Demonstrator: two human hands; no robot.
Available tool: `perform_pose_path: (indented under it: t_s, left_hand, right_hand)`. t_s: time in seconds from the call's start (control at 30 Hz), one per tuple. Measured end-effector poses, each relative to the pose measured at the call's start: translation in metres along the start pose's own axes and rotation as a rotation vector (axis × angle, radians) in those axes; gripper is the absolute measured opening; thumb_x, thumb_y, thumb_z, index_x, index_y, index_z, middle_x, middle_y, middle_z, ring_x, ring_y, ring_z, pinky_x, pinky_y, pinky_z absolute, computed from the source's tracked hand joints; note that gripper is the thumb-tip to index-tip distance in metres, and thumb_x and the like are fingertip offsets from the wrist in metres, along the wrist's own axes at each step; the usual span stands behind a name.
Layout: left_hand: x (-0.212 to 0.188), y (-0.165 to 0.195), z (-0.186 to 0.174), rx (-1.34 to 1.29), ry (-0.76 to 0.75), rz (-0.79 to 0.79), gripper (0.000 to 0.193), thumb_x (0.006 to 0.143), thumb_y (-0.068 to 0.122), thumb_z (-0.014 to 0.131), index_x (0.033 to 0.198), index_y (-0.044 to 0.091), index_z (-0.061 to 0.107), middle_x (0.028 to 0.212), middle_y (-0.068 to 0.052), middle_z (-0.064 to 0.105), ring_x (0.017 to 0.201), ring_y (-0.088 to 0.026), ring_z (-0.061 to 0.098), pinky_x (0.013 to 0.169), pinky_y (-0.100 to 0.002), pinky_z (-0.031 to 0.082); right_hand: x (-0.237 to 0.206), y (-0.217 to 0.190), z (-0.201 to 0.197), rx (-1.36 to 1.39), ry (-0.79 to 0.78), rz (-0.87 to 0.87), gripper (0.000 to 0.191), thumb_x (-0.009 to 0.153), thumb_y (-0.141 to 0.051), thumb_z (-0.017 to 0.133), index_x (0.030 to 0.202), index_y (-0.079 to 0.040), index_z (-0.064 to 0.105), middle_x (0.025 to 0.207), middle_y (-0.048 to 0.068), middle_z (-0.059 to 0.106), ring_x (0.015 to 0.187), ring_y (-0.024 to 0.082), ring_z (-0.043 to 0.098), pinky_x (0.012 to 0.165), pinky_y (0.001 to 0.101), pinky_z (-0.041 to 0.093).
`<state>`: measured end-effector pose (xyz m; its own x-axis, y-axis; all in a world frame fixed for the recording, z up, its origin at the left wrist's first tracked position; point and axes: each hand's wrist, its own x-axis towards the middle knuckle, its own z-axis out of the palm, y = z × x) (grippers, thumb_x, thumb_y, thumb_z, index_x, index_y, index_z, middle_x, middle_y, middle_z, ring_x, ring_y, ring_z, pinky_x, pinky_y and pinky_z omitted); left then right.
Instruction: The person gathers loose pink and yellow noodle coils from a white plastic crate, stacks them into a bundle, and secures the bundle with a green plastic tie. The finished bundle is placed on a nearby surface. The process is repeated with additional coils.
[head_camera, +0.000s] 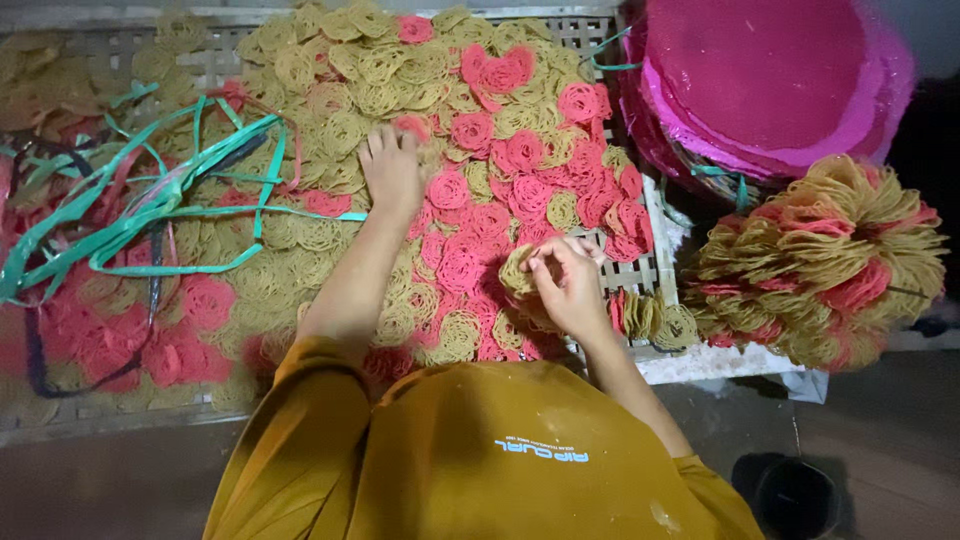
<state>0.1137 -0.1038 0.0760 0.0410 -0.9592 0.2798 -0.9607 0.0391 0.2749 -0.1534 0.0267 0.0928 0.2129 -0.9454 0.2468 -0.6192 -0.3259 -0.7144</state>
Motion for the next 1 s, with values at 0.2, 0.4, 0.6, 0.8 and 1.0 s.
perform_pose_path:
  t_s: [0.2,0.4,0.6,0.8,1.0]
  left_hand:
    - [-0.01,0.005,-0.003,-0.589,-0.144,-0.293,0.024,0.094,0.019,0.074,0.115,0.01,0.066,0.114,-0.009,0.078,0.105,-0.022,0.075,0.09,-0.039,0.057]
    - [-0.051,0.022,0.007,-1.406,-0.476,-0.447,0.028,0.1,0.01,0.055,0.124,0.009,0.068,0.114,-0.003,0.077,0.103,-0.012,0.076,0.092,-0.03,0.063]
    - [-0.083,0.027,0.02,-1.295,-0.571,-0.405,0.027,0.1,0.012,0.058,0.125,0.008,0.068,0.114,-0.005,0.078,0.098,-0.013,0.077,0.088,-0.03,0.065]
    - [-0.1,0.04,0.028,-1.412,-0.507,-0.263,0.026,0.103,0.004,0.059,0.127,0.0,0.067,0.113,-0.008,0.074,0.099,-0.01,0.067,0.086,-0.027,0.056]
    - [-0.107,0.056,0.026,-1.378,-0.449,-0.165,0.026,0.101,0.0,0.059,0.125,-0.002,0.067,0.114,-0.009,0.075,0.106,-0.011,0.07,0.093,-0.024,0.055]
  right_hand:
    - [0.001,0.005,0.006,0.021,0.055,0.012,0.006,0.093,-0.016,0.072,0.088,-0.012,0.07,0.088,0.001,0.072,0.091,0.018,0.064,0.105,0.0414,0.03]
    - [0.012,0.018,0.025,-0.088,0.102,0.016,0.007,0.088,-0.019,0.076,0.086,-0.013,0.075,0.086,0.004,0.071,0.09,0.021,0.064,0.104,0.0424,0.03]
    - [0.014,0.015,0.03,-0.155,0.133,0.034,0.007,0.086,-0.018,0.078,0.082,-0.014,0.076,0.076,0.002,0.069,0.084,0.02,0.063,0.102,0.0431,0.029]
    - [0.014,0.004,0.023,-0.198,0.19,-0.076,0.008,0.087,-0.018,0.078,0.083,-0.012,0.073,0.082,0.004,0.072,0.087,0.021,0.064,0.102,0.0434,0.03]
    - [0.012,-0.003,0.022,-0.253,0.239,-0.114,0.01,0.086,-0.017,0.078,0.083,-0.011,0.071,0.081,0.003,0.072,0.085,0.021,0.064,0.102,0.0457,0.03]
